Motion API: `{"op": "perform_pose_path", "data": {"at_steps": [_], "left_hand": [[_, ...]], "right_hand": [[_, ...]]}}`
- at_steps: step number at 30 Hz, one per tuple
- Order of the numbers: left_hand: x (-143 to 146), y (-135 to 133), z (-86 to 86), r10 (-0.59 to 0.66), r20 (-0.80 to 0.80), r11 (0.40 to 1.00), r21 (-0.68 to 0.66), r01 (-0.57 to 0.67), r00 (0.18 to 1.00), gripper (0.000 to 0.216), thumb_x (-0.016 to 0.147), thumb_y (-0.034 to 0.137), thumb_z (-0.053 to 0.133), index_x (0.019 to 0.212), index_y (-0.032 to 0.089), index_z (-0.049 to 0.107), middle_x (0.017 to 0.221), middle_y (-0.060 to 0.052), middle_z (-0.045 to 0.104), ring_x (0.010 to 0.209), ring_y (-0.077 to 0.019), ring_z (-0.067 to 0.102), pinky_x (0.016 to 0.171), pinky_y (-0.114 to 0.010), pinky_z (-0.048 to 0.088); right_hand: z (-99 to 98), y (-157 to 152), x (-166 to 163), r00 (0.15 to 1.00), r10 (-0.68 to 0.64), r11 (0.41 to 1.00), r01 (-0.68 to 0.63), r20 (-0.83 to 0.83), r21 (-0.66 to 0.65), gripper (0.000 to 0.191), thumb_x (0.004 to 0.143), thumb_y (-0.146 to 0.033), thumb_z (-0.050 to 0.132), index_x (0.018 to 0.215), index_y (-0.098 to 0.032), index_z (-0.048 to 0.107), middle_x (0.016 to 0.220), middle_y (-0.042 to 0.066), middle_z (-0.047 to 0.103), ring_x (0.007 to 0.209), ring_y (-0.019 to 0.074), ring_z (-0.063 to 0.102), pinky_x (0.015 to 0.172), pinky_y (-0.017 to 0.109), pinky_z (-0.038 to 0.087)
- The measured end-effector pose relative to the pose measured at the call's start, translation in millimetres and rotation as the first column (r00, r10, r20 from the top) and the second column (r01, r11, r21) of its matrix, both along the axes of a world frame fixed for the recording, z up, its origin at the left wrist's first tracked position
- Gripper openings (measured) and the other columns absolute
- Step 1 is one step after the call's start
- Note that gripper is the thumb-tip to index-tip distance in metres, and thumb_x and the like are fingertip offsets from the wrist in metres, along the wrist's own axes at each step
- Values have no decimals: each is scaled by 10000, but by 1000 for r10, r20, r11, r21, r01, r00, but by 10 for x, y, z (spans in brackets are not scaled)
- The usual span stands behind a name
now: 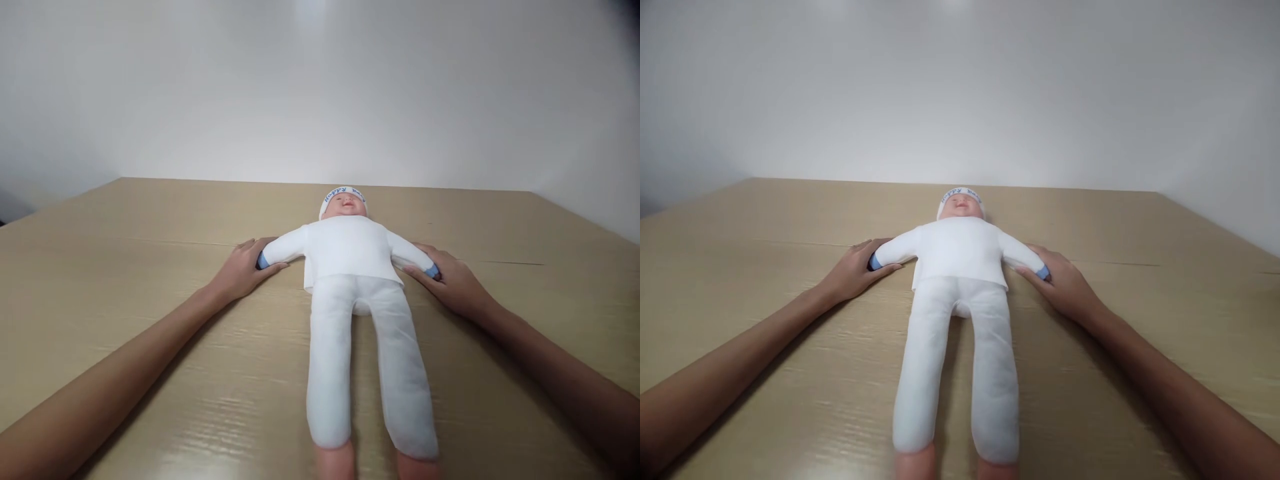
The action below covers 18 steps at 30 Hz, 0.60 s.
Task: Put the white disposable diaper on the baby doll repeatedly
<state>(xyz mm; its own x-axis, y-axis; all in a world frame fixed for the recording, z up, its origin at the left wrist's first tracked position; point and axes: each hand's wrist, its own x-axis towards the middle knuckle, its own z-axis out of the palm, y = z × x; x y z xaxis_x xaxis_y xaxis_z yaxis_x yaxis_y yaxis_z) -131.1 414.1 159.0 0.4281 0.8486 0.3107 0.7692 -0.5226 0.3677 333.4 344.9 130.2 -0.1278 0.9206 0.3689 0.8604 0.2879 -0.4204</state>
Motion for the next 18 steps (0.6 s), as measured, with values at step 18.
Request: {"op": "perform_pose_path", "data": {"at_steps": [18], "left_hand": [[398, -1336, 363, -33, 273, 966, 255, -39, 961, 691, 1042, 431, 583, 1679, 223, 416, 1620, -145, 586, 1469, -361, 525, 1261, -628, 394]], "right_hand": [[355, -1527, -736, 979, -63, 911, 136, -195, 390, 508, 1097, -451, 520, 1565, -254, 543, 1517, 151, 651, 1390, 348, 603, 1185, 586, 468]]}}
